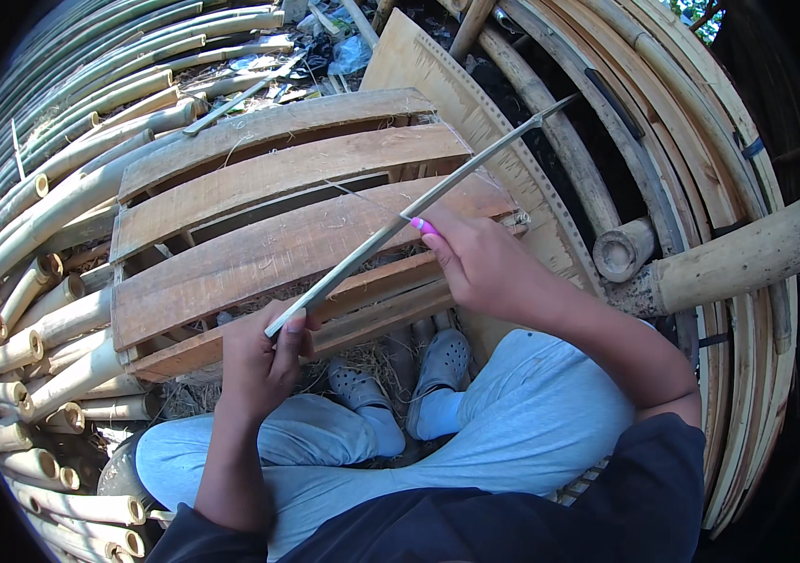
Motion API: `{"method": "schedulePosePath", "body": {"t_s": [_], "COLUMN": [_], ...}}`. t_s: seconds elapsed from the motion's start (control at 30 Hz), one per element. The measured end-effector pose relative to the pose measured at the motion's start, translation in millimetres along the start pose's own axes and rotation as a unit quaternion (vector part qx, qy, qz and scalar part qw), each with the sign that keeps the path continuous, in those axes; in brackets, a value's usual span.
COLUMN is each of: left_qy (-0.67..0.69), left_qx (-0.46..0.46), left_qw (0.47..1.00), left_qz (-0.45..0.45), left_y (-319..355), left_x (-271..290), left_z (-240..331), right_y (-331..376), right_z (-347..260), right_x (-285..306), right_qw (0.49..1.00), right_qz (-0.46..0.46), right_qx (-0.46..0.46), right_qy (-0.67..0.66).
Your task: Scraping a thin bamboo strip using a blade to smooth its surface.
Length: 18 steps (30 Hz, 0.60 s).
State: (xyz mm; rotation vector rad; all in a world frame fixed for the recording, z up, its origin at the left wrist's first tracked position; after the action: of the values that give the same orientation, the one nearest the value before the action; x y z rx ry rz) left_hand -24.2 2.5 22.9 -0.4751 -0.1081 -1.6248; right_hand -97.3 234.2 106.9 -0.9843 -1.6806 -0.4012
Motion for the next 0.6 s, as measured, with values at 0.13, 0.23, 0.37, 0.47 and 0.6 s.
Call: {"method": "schedulePosePath", "body": {"t_s": [0.13, 0.23, 0.37, 0.47, 0.6], "left_qy": [-0.003, -0.051, -0.053, -0.001, 0.053], "left_qx": [-0.047, -0.095, -0.125, -0.099, -0.027], "left_qw": [0.998, 0.991, 0.990, 0.995, 0.998], "left_qz": [-0.040, -0.078, -0.044, -0.030, 0.001], "left_y": [1.4, -1.5, -0.8, 1.0, 0.4], "left_x": [-1.6, 0.2, -3.6, -7.6, -4.8], "left_z": [3.7, 7.7, 1.0, 4.0, 0.0], "right_y": [6.3, 3.1, 10.3, 12.1, -9.4], "right_z": [-9.1, 2.5, -29.0, -18.1, 35.7], "right_x": [-14.1, -15.5, -31.6, -29.3, 2.2], "right_qw": [0.997, 0.993, 0.989, 0.977, 0.964], "right_qz": [-0.047, -0.024, -0.056, -0.027, 0.071], "right_qx": [-0.016, -0.016, 0.039, 0.072, -0.009], "right_qy": [0.063, 0.113, 0.131, 0.198, 0.257]}}
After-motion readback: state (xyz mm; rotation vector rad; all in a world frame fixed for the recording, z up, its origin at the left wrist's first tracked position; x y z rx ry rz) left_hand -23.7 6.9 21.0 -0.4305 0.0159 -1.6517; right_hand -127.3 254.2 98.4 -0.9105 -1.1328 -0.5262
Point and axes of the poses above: each hand's wrist, its own y-axis away from the middle knuckle, its own x-axis out of the back of the hand, z = x × y, the point moved 5 cm from there along -y, towards the middle knuckle
